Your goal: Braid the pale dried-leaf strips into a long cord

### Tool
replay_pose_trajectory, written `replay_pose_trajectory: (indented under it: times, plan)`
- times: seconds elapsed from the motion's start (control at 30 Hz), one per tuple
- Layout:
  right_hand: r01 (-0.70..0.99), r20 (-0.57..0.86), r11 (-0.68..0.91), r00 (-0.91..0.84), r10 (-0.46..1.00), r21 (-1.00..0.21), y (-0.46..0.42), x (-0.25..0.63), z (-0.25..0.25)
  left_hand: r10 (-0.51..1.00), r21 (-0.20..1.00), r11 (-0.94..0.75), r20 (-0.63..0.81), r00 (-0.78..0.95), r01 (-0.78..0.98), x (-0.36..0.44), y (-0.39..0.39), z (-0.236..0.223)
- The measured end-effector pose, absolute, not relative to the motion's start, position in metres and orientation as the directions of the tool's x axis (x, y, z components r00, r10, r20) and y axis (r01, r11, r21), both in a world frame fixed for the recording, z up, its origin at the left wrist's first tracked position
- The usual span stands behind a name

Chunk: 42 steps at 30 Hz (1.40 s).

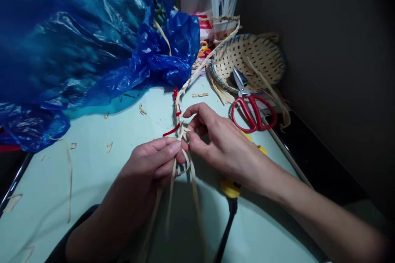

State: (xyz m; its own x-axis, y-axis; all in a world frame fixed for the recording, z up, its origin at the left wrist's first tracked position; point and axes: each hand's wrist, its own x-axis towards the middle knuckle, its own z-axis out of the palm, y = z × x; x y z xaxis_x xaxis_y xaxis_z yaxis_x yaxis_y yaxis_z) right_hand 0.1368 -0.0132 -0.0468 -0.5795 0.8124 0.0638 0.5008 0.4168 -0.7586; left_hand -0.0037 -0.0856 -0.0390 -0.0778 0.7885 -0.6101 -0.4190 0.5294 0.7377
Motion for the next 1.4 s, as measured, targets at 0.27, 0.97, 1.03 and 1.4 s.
replay_pose_trajectory:
  times: [0.27,0.97,1.03,1.4]
  plan:
    - [0.507,0.157,0.588,-0.658,0.736,-0.63,-0.006,0.14,-0.041,0.831,0.818,0.484,-0.541,-0.132,-0.31,-0.006,-0.084,-0.04]
    - [0.343,-0.261,0.027,-0.759,0.596,-0.939,-0.02,0.153,-0.035,0.912,0.845,0.364,-0.408,-0.031,-0.392,-0.015,-0.083,-0.049]
    - [0.279,-0.292,-0.112,-0.775,0.56,-0.954,-0.021,0.151,-0.038,0.924,0.848,0.339,-0.382,-0.027,-0.408,-0.015,-0.083,-0.05]
    - [0.424,-0.087,0.346,-0.728,0.68,-0.837,-0.023,0.156,-0.03,0.948,0.875,0.274,-0.315,-0.038,-0.4,-0.014,-0.085,-0.048]
